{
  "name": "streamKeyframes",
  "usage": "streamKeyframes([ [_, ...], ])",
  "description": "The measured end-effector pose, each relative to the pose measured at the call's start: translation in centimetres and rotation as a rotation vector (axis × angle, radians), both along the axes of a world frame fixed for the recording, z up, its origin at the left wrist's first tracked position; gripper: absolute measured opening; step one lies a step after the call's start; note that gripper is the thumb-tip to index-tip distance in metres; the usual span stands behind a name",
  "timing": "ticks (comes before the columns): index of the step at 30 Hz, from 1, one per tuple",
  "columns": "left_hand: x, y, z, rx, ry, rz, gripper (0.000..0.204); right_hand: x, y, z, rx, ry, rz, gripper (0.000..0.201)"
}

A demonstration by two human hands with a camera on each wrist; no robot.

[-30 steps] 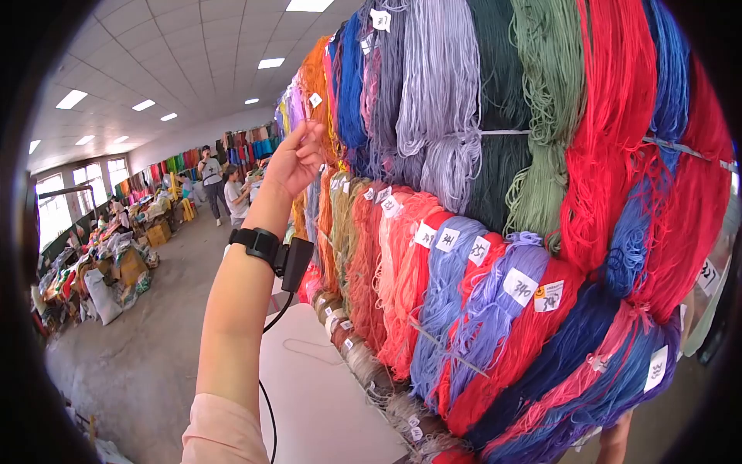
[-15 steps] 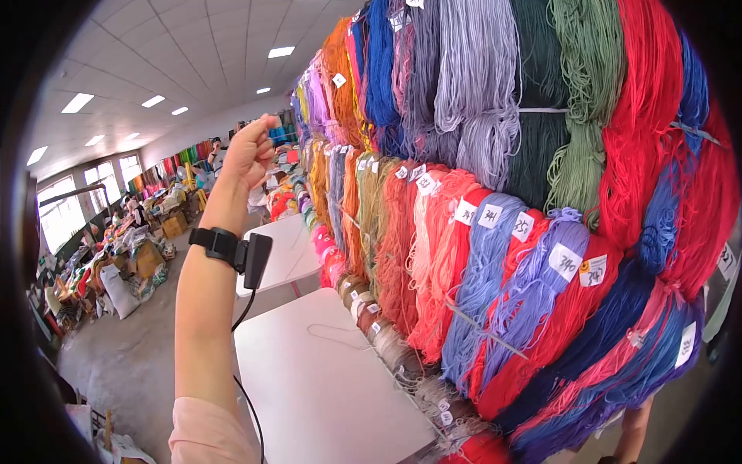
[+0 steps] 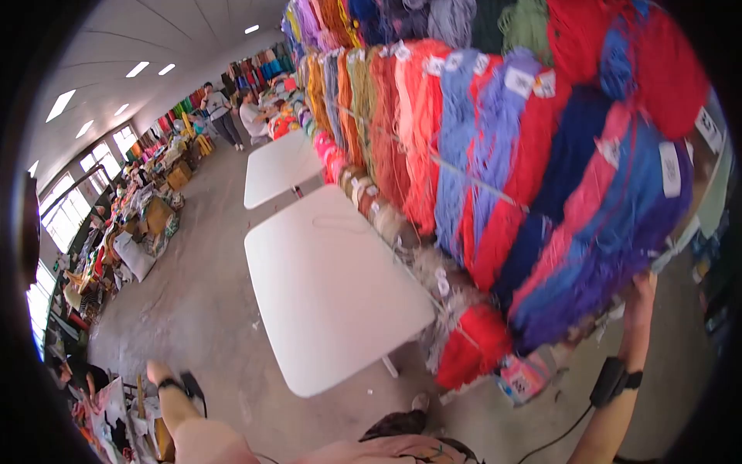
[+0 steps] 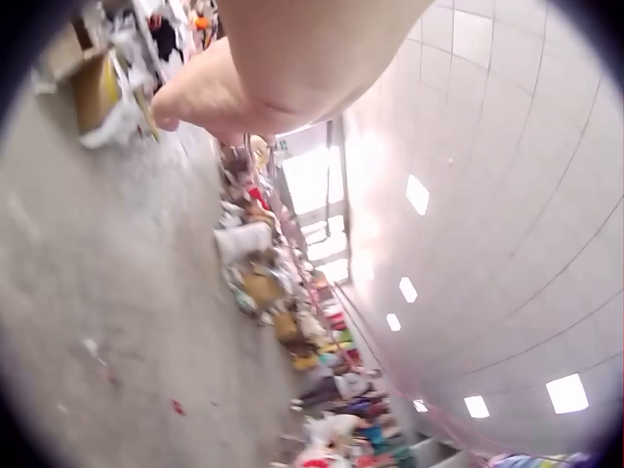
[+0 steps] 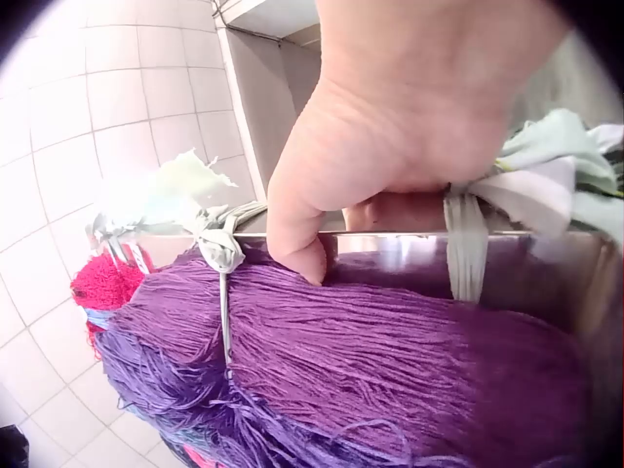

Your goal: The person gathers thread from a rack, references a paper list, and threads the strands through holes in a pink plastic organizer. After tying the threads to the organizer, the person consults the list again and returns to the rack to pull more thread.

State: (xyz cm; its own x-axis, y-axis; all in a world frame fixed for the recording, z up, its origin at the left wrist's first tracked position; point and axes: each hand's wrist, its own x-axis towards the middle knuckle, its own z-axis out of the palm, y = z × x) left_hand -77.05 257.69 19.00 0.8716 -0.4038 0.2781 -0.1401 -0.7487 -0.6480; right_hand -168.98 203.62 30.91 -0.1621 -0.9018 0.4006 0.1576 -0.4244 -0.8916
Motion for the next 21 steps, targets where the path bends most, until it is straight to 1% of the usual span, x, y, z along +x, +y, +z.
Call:
streamKeyframes([
  [1, -1.5, 4.5, -1.5, -0.264, 0.032, 0.056, 0.024, -0.4, -0.2, -0.1, 0.034, -0.001, -0.001, 0.048],
  [3, -2.9, 8.8, -6.1, -0.574, 0.058, 0.136, 0.026, -0.2, 0.0, 0.7, 0.072, 0.026, 0.072, 0.055],
  [4, -7.3, 8.9, -6.2, -0.388, 0.342, -0.083, 0.025, 0.6, 0.6, 1.2, 0.056, 0.012, 0.073, 0.055],
  [5, -9.2, 9.5, -8.5, -0.253, 0.616, -0.386, 0.021, 1.4, 0.9, 2.0, 0.041, 0.002, 0.070, 0.054],
  [6, -18.6, 4.7, -3.4, -0.402, 0.960, -0.457, 0.018, 2.0, 0.9, 2.4, 0.000, -0.002, 0.073, 0.053],
  [7, -24.7, 1.3, -1.8, -0.294, 1.214, -0.505, 0.017, 2.1, 0.9, 2.2, -0.029, -0.006, 0.068, 0.051],
  [8, -32.8, -4.4, 2.7, -0.143, 1.328, -0.094, 0.019, 1.8, 0.3, 1.6, -0.085, 0.034, 0.066, 0.051],
  [9, -35.8, -5.0, 1.9, -0.103, 1.406, -0.614, 0.020, 1.2, 0.3, 0.8, -0.145, 0.079, 0.061, 0.050],
  [10, -39.7, -7.4, 3.2, -0.086, 1.508, -0.614, 0.020, 2.0, 1.8, 0.3, -0.166, 0.134, -0.111, 0.048],
  [11, -41.8, -8.7, 2.5, -0.101, 1.618, -0.816, 0.020, 3.9, 4.6, 0.2, -0.199, 0.200, -0.285, 0.046],
  [12, -44.1, -10.2, 2.7, -0.169, 1.675, -0.946, 0.022, 5.6, 8.0, 0.1, -0.275, 0.235, -0.329, 0.041],
  [13, -45.9, -11.7, 2.9, -0.200, 1.678, -1.012, 0.021, 7.5, 11.2, 0.2, -0.359, 0.271, -0.371, 0.037],
  [14, -47.5, -13.4, 3.2, -0.236, 1.675, -1.083, 0.021, 9.0, 14.6, 0.4, -0.360, 0.293, -0.173, 0.032],
  [15, -48.9, -14.7, 3.5, -0.346, 1.726, -1.163, 0.019, 10.6, 18.5, 0.4, -0.360, 0.304, 0.023, 0.027],
  [16, -50.1, -15.9, 3.8, -0.454, 1.774, -1.243, 0.018, 12.5, 22.0, -0.3, -0.253, 0.329, 0.140, 0.024],
  [17, -51.3, -17.1, 4.4, -0.457, 1.916, -1.209, 0.017, 14.4, 25.3, -1.6, -0.140, 0.341, 0.250, 0.021],
  [18, -52.3, -18.1, 4.9, -0.447, 2.057, -1.170, 0.016, 15.8, 28.5, -3.2, -0.032, 0.461, 0.348, 0.022],
  [19, -53.1, -19.0, 4.9, -0.424, 2.096, -1.309, 0.017, 17.4, 31.2, -5.0, -0.032, 0.419, 0.416, 0.025],
  [20, -54.1, -19.5, 4.7, -0.410, 2.137, -1.439, 0.018, 18.7, 33.2, -7.0, -0.096, 0.450, 0.352, 0.027],
  [21, -55.3, -20.8, 4.1, -0.378, 2.232, -1.354, 0.018, 19.1, 33.9, -8.2, 0.073, 0.314, 0.459, 0.028],
])
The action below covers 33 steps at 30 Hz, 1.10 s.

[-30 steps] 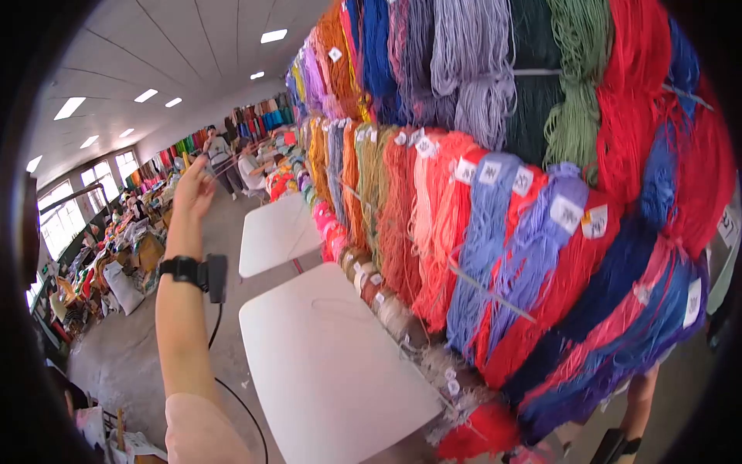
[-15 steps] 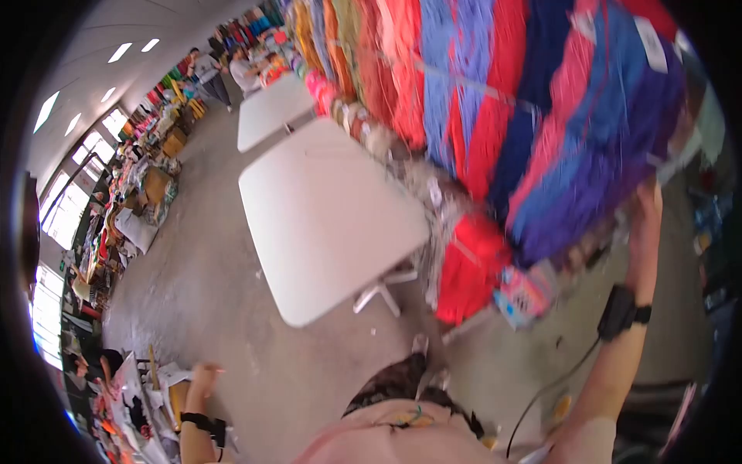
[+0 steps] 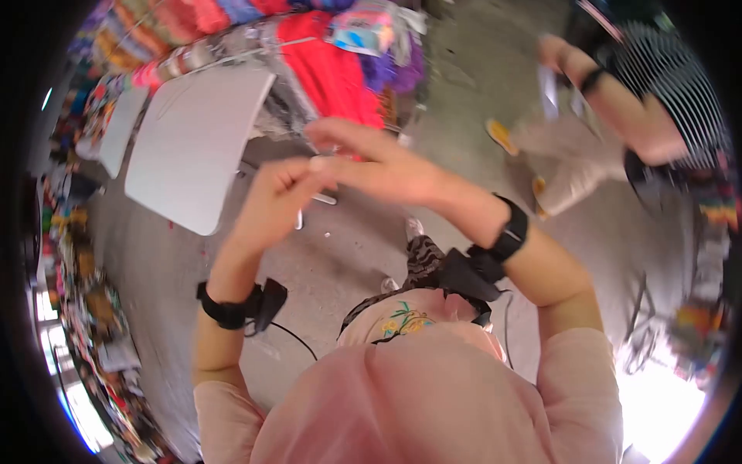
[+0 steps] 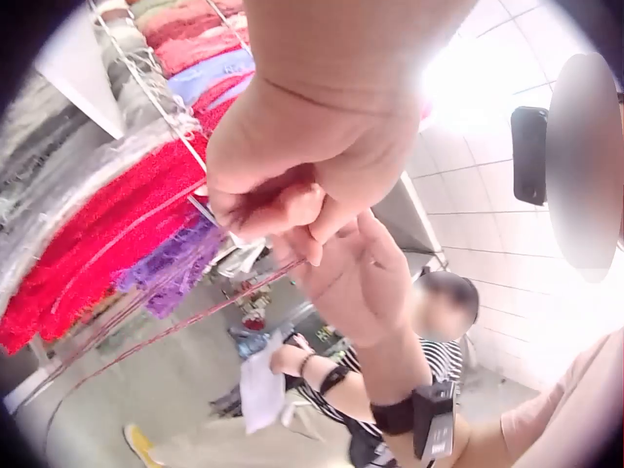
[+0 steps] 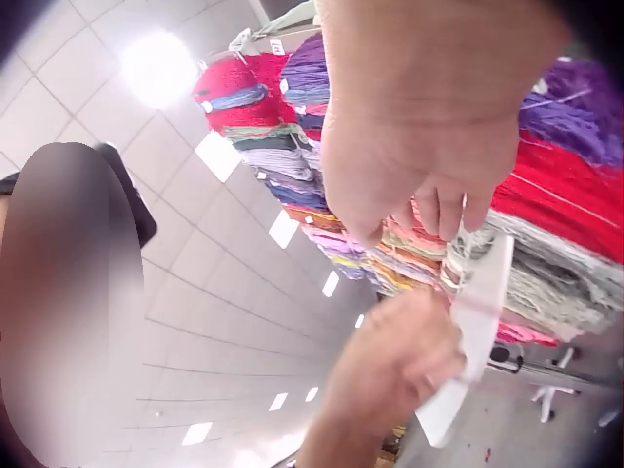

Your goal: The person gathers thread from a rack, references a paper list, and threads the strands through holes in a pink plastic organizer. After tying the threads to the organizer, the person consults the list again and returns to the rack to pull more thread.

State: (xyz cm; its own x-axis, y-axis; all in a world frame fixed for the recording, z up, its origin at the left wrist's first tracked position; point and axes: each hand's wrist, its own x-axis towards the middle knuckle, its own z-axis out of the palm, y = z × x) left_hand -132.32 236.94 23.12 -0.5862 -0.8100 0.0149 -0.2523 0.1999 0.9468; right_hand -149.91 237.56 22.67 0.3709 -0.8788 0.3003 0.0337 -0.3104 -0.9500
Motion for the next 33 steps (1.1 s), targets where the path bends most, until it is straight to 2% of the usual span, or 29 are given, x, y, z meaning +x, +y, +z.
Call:
streamKeyframes([
  [2, -1.7, -0.5, 0.7, 0.159, 0.056, -0.044, 0.018, 0.0, 2.6, -0.5, 0.379, -0.222, 0.144, 0.029],
  [5, -3.5, -1.6, 0.8, 0.005, -0.056, -0.040, 0.019, -3.5, 4.3, -1.4, 0.441, -0.049, -0.043, 0.026],
  [8, -6.9, -0.2, 1.9, 0.129, -0.024, -0.048, 0.020, -10.9, 7.8, -1.0, 0.384, 0.022, -0.219, 0.022],
  [11, -10.3, -0.5, 1.6, 0.171, -0.013, -0.090, 0.019, -16.3, 9.2, -1.6, 0.433, -0.144, -0.296, 0.019],
  [15, -16.2, -0.5, 2.7, 0.271, -0.053, -0.119, 0.020, -22.0, 9.8, -4.4, 0.451, -0.117, -0.370, 0.018],
  [21, -29.1, -3.3, 2.0, 0.381, 0.013, -0.267, 0.019, -32.7, 9.8, -7.3, 0.534, -0.144, -0.443, 0.017],
  [24, -34.9, -4.4, 1.8, 0.411, 0.025, -0.269, 0.018, -38.3, 9.3, -7.3, 0.542, -0.121, -0.459, 0.016],
  [29, -41.1, -6.4, 1.9, 0.388, 0.028, -0.237, 0.016, -44.9, 6.0, -8.1, 0.501, -0.098, -0.420, 0.014],
  [33, -44.6, -9.0, 1.0, 0.356, 0.005, -0.148, 0.014, -47.8, 1.6, -9.7, 0.513, -0.034, -0.374, 0.014],
])
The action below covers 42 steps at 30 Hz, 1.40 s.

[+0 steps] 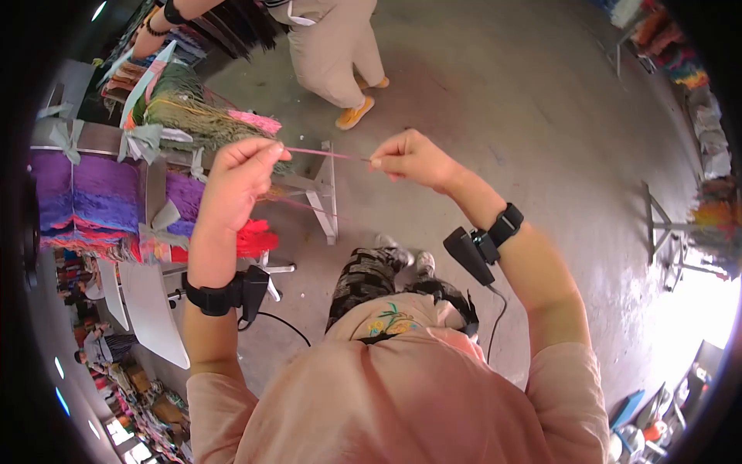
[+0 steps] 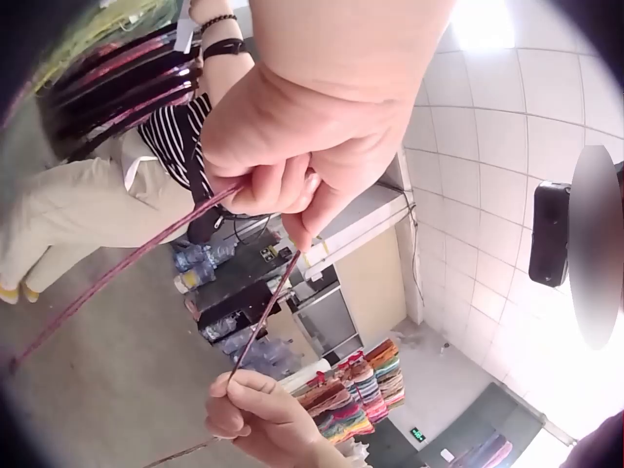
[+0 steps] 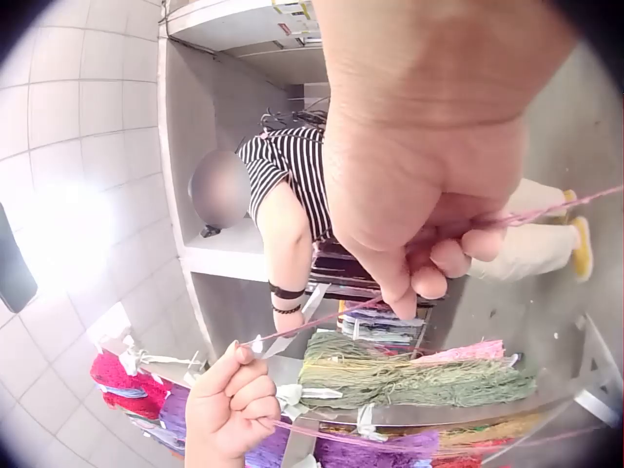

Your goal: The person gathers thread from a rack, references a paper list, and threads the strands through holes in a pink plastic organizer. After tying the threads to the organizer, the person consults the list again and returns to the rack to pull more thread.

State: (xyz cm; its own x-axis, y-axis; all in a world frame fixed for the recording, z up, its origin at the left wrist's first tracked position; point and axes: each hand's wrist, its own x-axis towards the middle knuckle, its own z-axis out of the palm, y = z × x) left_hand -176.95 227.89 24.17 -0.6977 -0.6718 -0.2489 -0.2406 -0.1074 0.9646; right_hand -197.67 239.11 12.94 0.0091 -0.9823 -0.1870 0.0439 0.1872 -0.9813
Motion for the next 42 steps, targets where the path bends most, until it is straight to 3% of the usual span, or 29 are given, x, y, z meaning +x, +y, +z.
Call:
streamKeyframes([
  [4, -2.1, -4.8, -2.6, 0.074, 0.025, 0.023, 0.013, -1.6, -5.2, -2.8, 0.069, 0.000, 0.016, 0.013],
  [7, -4.6, -8.8, -5.3, -0.019, -0.024, 0.005, 0.011, -4.0, -9.0, -5.0, -0.209, 0.596, 0.098, 0.014],
  [9, -6.0, -11.7, -8.1, -0.175, 0.060, -0.084, 0.009, -4.9, -11.4, -3.5, -0.292, 0.636, -0.030, 0.019],
  [10, -6.9, -12.7, -8.0, -0.180, -0.035, -0.108, 0.009, -5.2, -12.7, -2.4, -0.345, 0.648, -0.083, 0.023],
  [12, -8.7, -14.5, -8.6, -0.215, -0.020, -0.118, 0.010, -5.9, -15.7, 1.4, -0.278, 0.546, -0.066, 0.031],
  [14, -10.5, -17.4, -8.1, -0.320, -0.049, -0.141, 0.010, -5.8, -18.5, 3.5, -0.147, 0.174, 0.001, 0.033],
  [17, -13.2, -20.4, -6.5, -0.252, -0.096, -0.118, 0.011, -7.1, -22.4, 5.9, -0.073, 0.091, 0.013, 0.031],
  [22, -16.2, -25.6, -6.3, -0.117, -0.038, 0.001, 0.012, -10.5, -29.5, 4.6, -0.039, 0.015, 0.045, 0.022],
  [25, -18.1, -28.4, -6.8, -0.173, -0.097, 0.050, 0.013, -13.3, -33.3, 4.9, -0.070, 0.136, 0.082, 0.012],
  [27, -20.5, -30.0, -7.8, -0.057, -0.034, 0.162, 0.014, -16.5, -36.0, 5.4, -0.149, 0.329, 0.162, 0.010],
  [29, -23.9, -32.3, -6.8, 0.123, 0.031, 0.172, 0.010, -20.9, -38.8, 4.1, -0.154, 0.242, 0.197, 0.010],
  [33, -36.0, -38.7, -9.5, -0.078, 0.405, 0.227, 0.018, -34.0, -46.2, 4.1, -0.180, -0.171, 0.243, 0.009],
  [36, -47.4, -42.7, -6.5, 0.439, 0.609, 0.304, 0.019, -44.4, -51.9, 9.2, -0.123, -0.422, 0.273, 0.009],
  [39, -53.4, -48.3, -6.7, 0.561, 0.670, 0.062, 0.018, -52.7, -57.6, 13.5, -0.088, -0.657, 0.294, 0.007],
  [42, -58.3, -53.5, -7.6, 0.484, 0.615, 0.184, 0.020, -59.1, -64.0, 14.6, -0.165, -0.780, 0.309, 0.006],
])
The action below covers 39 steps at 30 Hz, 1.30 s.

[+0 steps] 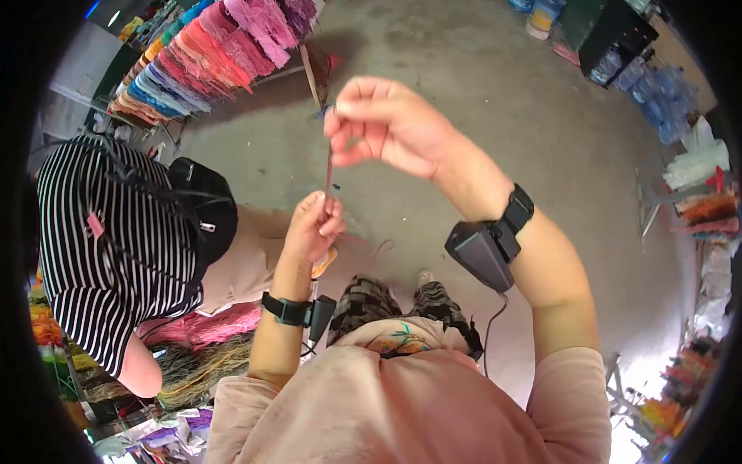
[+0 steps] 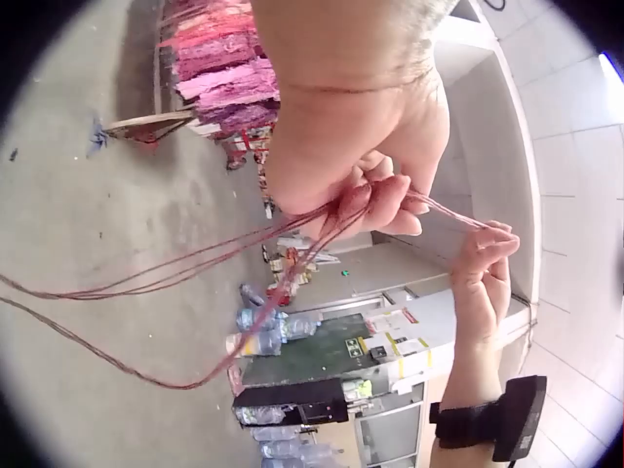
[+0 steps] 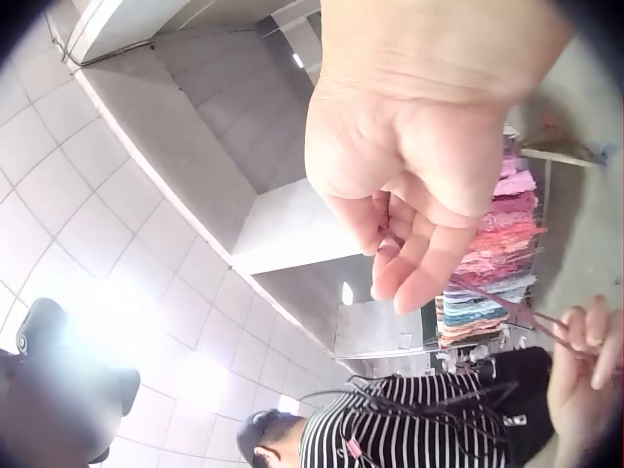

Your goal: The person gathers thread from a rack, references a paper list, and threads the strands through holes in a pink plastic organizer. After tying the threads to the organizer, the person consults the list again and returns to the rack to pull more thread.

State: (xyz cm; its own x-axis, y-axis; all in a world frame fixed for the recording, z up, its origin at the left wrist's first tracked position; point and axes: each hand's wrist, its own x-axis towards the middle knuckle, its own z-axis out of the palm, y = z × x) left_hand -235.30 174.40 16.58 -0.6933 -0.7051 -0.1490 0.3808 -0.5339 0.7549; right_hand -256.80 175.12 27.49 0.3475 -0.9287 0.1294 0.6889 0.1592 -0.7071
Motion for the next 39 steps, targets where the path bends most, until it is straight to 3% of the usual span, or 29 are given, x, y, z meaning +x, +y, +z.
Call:
streamKeyframes([
  [8, -2.0, -13.3, -7.6, 0.097, -0.127, 0.267, 0.017, -8.4, -19.8, 0.5, -0.190, -0.031, -0.051, 0.009],
  [13, -2.7, -23.0, -10.7, 0.195, -0.131, 0.483, 0.015, -11.7, -30.9, 3.6, -0.119, 0.038, -0.180, 0.009],
  [15, -3.0, -26.7, -10.9, 0.215, -0.125, 0.537, 0.014, -14.5, -37.0, 3.7, -0.170, 0.080, -0.009, 0.009],
  [18, -3.9, -30.5, -10.5, 0.242, -0.239, 0.630, 0.015, -15.9, -43.1, 3.5, -0.083, 0.015, -0.057, 0.007],
  [21, -3.5, -35.3, -11.1, 0.221, -0.410, 0.683, 0.018, -15.8, -50.6, 0.9, -0.059, -0.087, 0.037, 0.009],
  [26, -1.2, -40.0, -12.7, 0.278, -0.553, 0.861, 0.022, -10.7, -62.4, -2.9, 0.107, -0.140, 0.145, 0.005],
  [31, 0.5, -41.9, -13.7, 0.502, -0.533, 1.081, 0.021, -2.5, -74.2, -6.1, 0.261, -0.162, 0.429, 0.006],
  [35, 0.7, -43.6, -13.4, 0.605, -0.566, 1.265, 0.020, 6.0, -78.2, -4.1, 0.277, -0.105, 0.627, 0.006],
  [39, 2.0, -44.1, -13.7, 0.769, -0.583, 1.376, 0.022, 15.3, -80.2, -5.5, 0.436, -0.114, 0.823, 0.004],
])
